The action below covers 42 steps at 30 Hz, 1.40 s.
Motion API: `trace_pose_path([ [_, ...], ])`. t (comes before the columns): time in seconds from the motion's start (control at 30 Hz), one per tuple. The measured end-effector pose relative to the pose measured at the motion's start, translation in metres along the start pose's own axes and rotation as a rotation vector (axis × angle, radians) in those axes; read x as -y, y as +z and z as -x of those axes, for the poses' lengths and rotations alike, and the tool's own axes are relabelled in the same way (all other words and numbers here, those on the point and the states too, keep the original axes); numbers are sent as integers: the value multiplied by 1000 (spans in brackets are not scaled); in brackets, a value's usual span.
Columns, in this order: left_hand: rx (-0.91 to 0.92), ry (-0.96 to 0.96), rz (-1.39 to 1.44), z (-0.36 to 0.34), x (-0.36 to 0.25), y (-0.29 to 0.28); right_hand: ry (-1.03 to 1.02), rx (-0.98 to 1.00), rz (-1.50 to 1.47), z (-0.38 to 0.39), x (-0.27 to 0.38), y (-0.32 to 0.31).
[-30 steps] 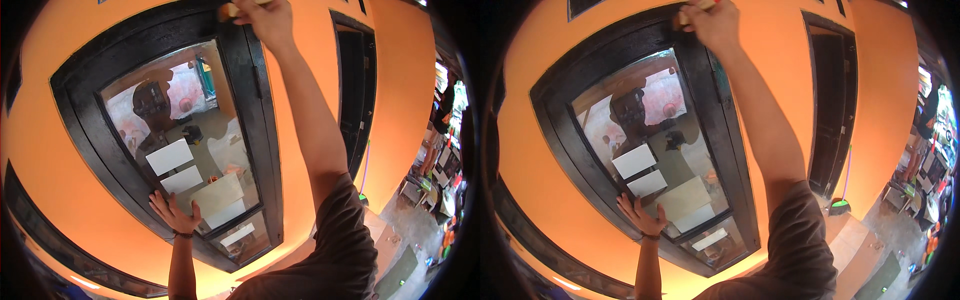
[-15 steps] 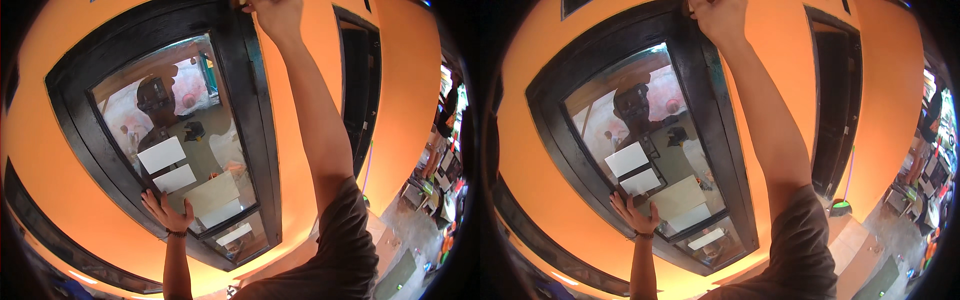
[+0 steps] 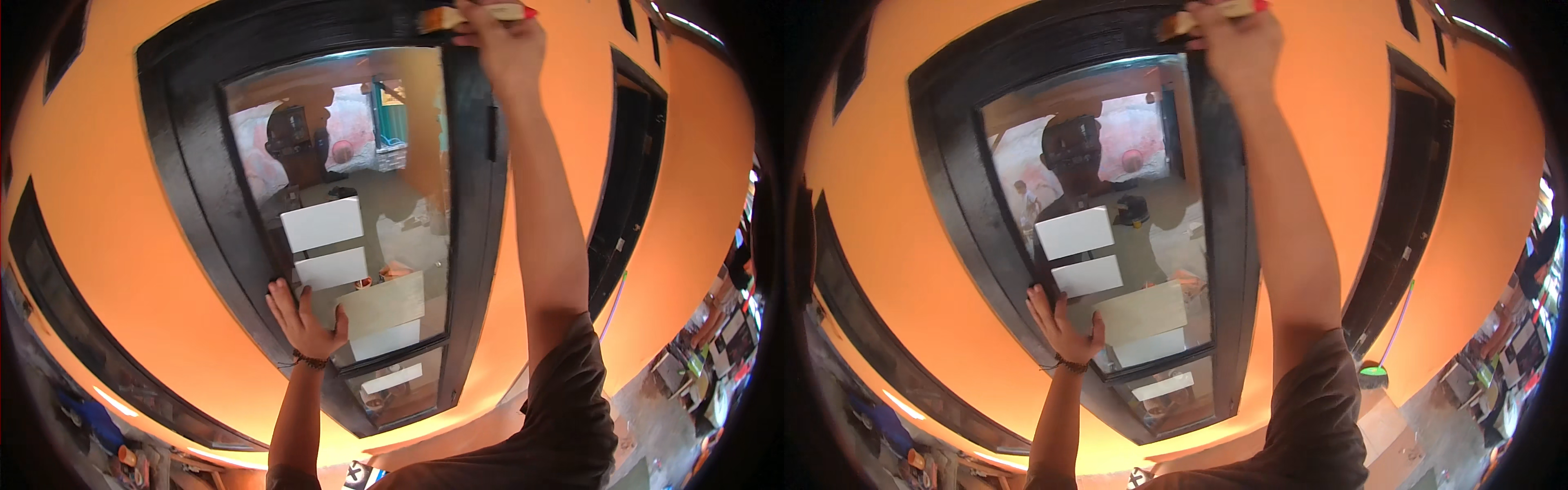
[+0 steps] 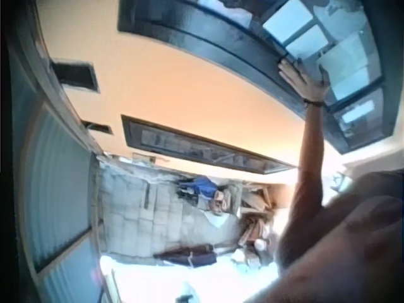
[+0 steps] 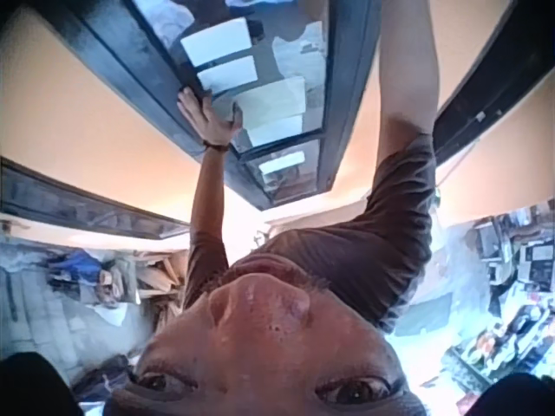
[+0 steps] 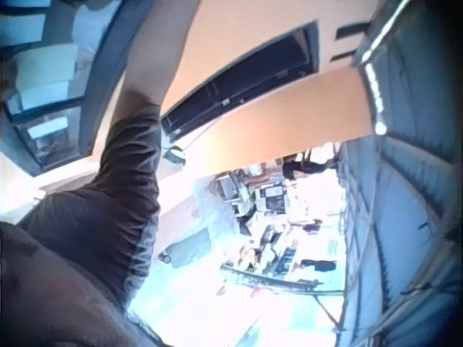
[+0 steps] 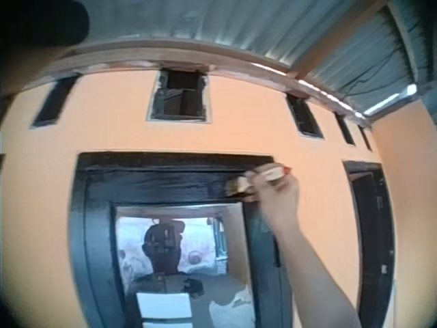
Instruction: The person paints the wooden frame of a glass door using a brush dipped into a container of dark paint.
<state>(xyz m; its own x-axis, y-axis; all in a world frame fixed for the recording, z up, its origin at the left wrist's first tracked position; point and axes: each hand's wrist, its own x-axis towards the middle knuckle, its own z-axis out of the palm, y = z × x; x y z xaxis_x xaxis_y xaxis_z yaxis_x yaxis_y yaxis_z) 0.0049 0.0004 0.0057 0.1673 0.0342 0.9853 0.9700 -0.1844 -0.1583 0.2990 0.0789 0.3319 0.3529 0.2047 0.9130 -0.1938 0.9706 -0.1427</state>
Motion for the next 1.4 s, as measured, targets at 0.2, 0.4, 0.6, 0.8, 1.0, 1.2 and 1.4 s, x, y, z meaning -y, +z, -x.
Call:
trace_pose_path([
  [0.2, 29, -57, 43, 9, 2, -1, -512, -172, 603, 2, 24, 6],
  [0.4, 20, -39, 72, 10, -2, 7, -747, 22, 992, 68, 26, 124],
  [0.6, 23, -57, 74, 15, 3, 5, -419, 253, 398, 121, 82, 207],
  [0.8, -16, -61, 143, 13, 1, 9, -92, 217, -73, 62, 31, 133],
  [1.0, 20, -90, 180, 15, 1, 2, -334, -68, 715, 40, 46, 66],
  [1.2, 1, -69, 170, 14, 0, 4, -715, 44, 1168, 96, 38, 187],
  [1.4, -26, -72, 166, 15, 1, 6, -576, 177, 295, 118, 70, 246],
])
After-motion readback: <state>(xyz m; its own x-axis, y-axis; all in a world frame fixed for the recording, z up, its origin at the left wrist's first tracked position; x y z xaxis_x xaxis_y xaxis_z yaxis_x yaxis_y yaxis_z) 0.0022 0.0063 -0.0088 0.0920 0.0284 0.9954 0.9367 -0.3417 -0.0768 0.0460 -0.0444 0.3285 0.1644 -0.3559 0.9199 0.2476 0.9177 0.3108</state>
